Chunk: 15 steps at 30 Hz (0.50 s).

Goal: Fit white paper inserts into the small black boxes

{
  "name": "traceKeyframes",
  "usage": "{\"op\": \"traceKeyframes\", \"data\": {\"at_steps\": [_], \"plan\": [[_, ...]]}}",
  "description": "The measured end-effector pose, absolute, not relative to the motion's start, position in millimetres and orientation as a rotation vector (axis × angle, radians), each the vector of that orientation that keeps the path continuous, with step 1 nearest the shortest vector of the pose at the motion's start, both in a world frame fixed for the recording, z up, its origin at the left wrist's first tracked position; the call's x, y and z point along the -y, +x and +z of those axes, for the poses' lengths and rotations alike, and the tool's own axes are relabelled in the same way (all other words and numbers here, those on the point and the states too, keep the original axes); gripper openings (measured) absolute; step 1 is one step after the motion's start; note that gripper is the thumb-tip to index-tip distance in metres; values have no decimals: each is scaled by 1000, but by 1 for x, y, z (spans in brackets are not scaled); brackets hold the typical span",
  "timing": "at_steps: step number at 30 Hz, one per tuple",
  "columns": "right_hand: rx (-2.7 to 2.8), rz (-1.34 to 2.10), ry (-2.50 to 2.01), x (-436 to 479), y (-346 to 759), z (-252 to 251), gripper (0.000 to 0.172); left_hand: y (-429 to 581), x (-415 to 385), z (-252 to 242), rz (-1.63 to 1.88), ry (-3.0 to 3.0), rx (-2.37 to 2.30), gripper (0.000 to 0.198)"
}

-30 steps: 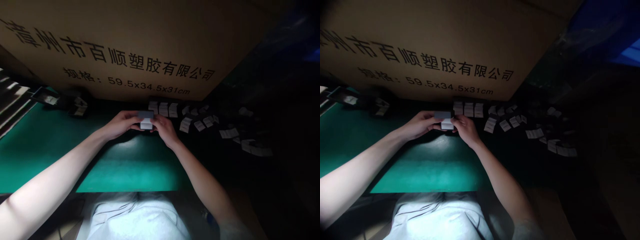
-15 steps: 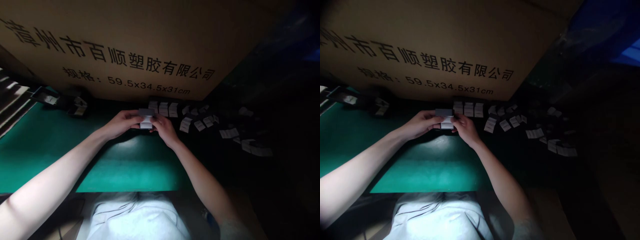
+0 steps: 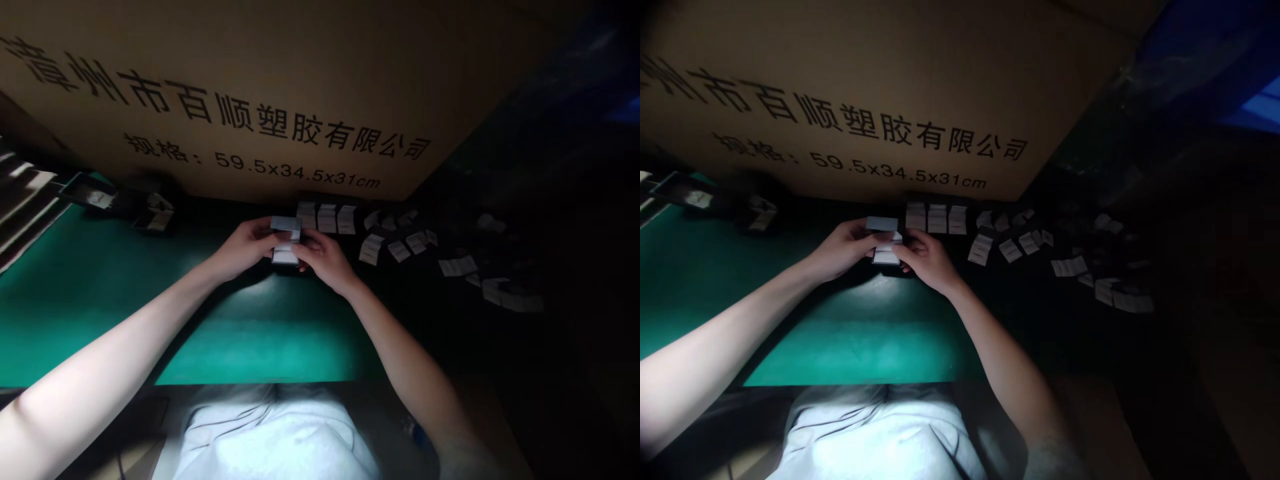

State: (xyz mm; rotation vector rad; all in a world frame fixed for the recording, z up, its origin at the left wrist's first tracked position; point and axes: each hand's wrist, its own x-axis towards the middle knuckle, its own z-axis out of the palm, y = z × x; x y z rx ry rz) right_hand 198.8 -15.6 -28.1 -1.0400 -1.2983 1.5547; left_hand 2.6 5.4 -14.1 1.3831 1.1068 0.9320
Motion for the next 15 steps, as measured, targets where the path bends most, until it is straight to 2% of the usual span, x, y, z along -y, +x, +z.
{"op": "traceKeyframes", "data": {"at_steps": [8,15], "plan": [[1372,1514,-1012,20,197,-28,36,7,-3,-17,1021,1510,-1145,26],[1377,1482,-1016,21,193,-27,34,9,-1,-13,1016,1513,-1208,27]]}}
